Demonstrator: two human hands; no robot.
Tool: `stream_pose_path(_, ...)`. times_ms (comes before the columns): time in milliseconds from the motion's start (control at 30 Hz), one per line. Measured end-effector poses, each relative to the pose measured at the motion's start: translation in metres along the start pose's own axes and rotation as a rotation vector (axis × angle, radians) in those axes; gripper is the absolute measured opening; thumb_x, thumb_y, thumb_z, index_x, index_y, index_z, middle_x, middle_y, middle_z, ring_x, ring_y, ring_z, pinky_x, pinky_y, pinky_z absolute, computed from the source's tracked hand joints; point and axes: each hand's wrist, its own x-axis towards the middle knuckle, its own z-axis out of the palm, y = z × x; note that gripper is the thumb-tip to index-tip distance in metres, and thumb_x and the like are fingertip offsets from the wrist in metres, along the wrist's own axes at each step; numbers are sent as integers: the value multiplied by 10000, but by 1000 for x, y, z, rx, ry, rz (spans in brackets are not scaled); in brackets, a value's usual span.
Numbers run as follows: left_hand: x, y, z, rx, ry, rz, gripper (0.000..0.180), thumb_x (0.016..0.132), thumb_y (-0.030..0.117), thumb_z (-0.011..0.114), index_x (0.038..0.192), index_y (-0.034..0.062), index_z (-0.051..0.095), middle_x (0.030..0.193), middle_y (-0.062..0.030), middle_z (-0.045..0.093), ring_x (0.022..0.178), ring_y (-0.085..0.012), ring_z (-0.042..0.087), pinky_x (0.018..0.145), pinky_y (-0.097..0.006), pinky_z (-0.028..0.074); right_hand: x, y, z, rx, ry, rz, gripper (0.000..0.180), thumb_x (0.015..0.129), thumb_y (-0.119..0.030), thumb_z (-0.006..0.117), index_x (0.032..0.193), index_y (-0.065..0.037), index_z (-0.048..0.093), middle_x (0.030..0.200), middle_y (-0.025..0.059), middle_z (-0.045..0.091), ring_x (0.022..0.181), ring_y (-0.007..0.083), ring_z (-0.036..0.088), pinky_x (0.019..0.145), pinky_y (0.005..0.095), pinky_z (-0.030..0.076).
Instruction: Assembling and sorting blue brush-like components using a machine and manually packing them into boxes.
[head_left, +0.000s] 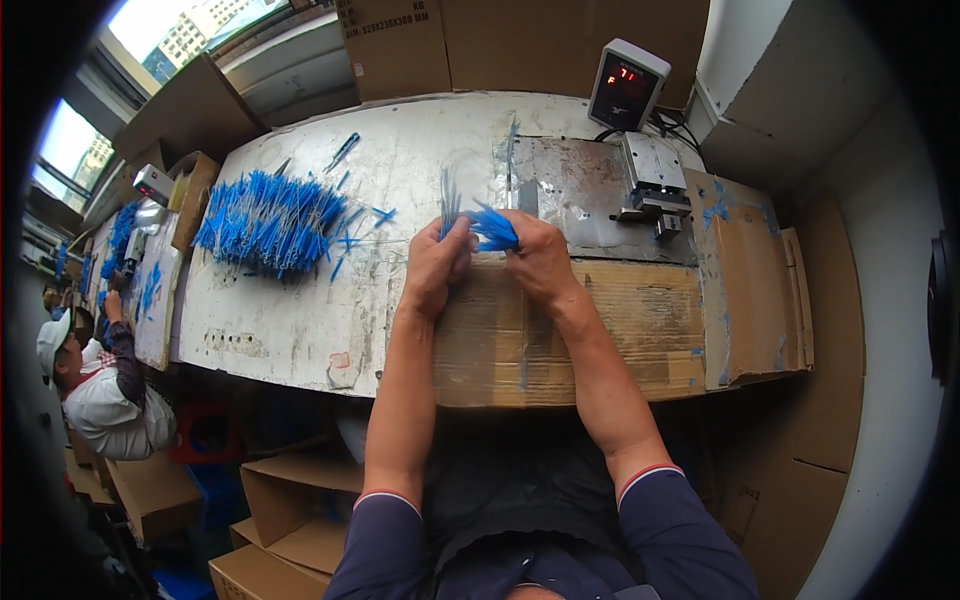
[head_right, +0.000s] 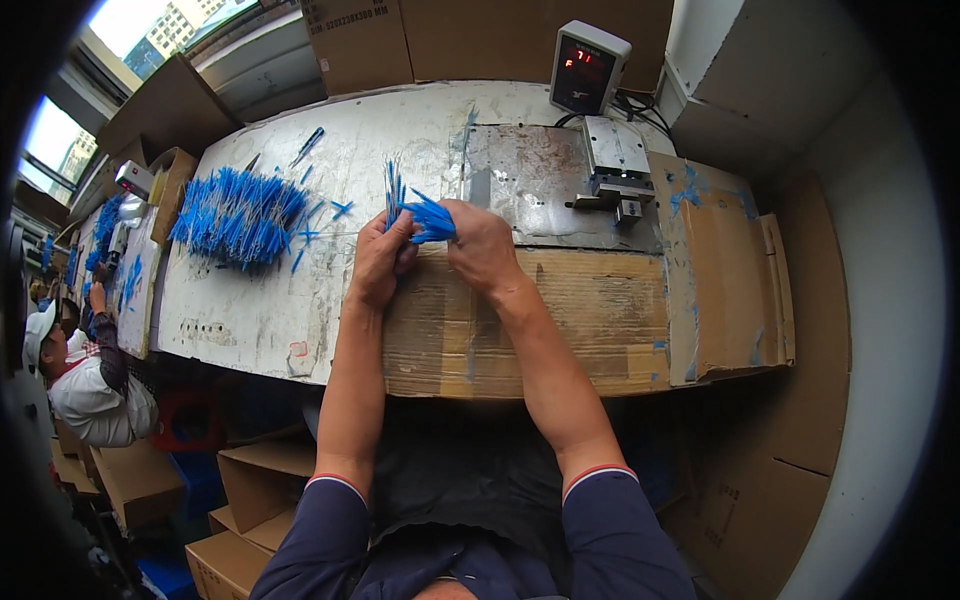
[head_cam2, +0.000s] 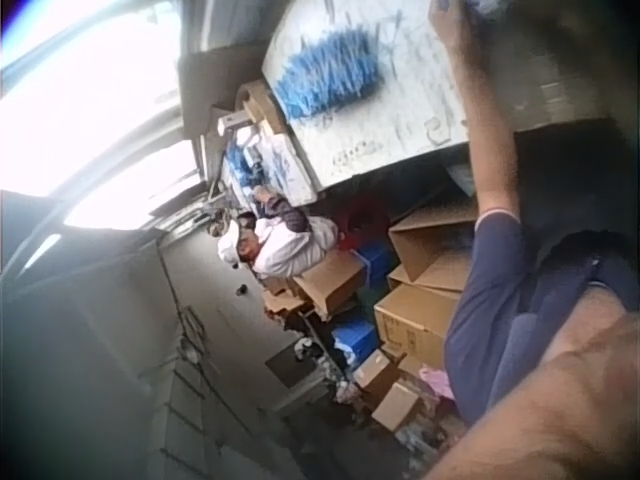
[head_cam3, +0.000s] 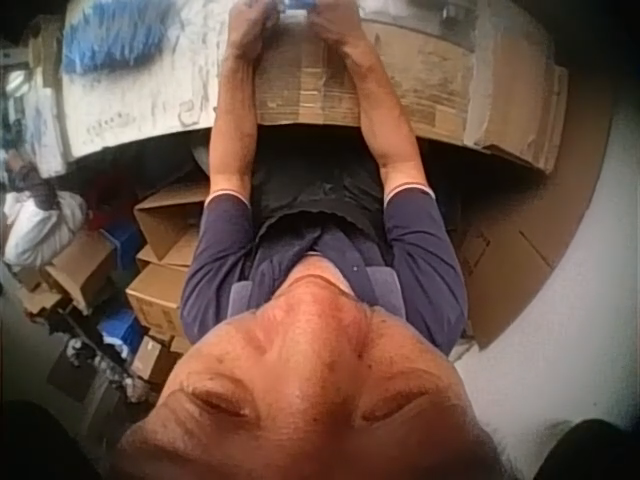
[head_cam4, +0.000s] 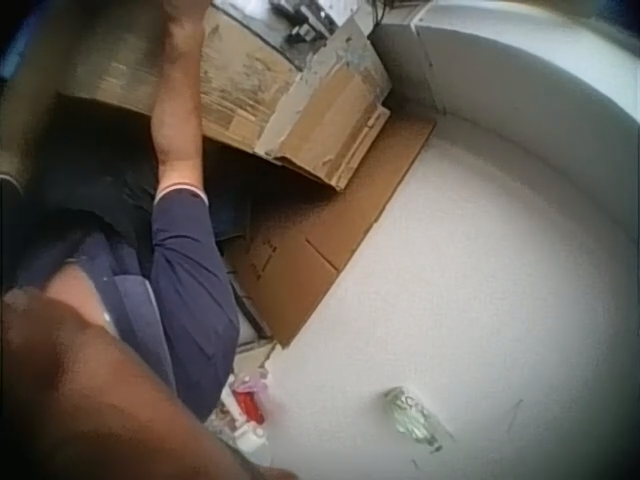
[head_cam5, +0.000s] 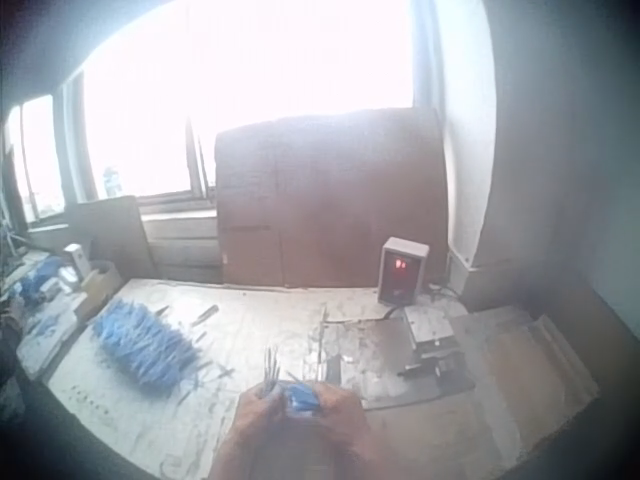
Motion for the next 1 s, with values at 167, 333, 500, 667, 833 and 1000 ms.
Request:
stream_pose_path(167,1,2,-4,-122,-78,32,352,1108,317,512,1209,-6,612,811,-28,642,524,-33,430,452,-186,327,3,2,-10,861,43,673,176,927,-87,751,1076,-6,706,887,87,734,542,125,581,490,274,471)
stream_pose_path(333,-7,1,11,-69,-276,-35,426,1110,420,470,1149,25,624,816,-36,644,546,-54,460,465,-186,344,5,-6,-3,1040,126,776,177,887,-85,800,1000,20,713,745,67,714,492,73,553,413,221,358)
stream_pose_path(500,-8,-6,13,37,-314,-47,392,1110,408,478,1108,49,635,826,-30,647,571,-52,483,475,-184,353,3,-6,-3,1017,32,767,107,895,-93,784,848,-25,718,656,53,683,453,123,617,417,236,363)
stream_pose_path(667,-10,0,17,53,-275,-62,374,1105,351,503,1180,8,632,822,-22,639,565,-50,476,474,-185,351,1,0,3,1077,244,758,119,901,-131,776,919,-30,715,813,89,736,619,147,693,454,240,417)
stream_pose_path(833,-6,4,12,-56,-230,-36,396,1107,313,492,1266,-33,603,802,-26,628,547,-49,457,465,-184,346,8,13,-9,1195,472,709,136,933,-144,731,978,-21,696,844,83,720,709,179,707,542,319,541)
stream_pose_path(1000,-6,3,11,-215,-390,-61,454,1084,333,514,1266,-73,603,822,-74,645,544,-73,475,433,-207,359,6,16,-16,1353,358,776,209,927,-131,738,1062,14,673,750,33,635,589,140,602,533,293,513)
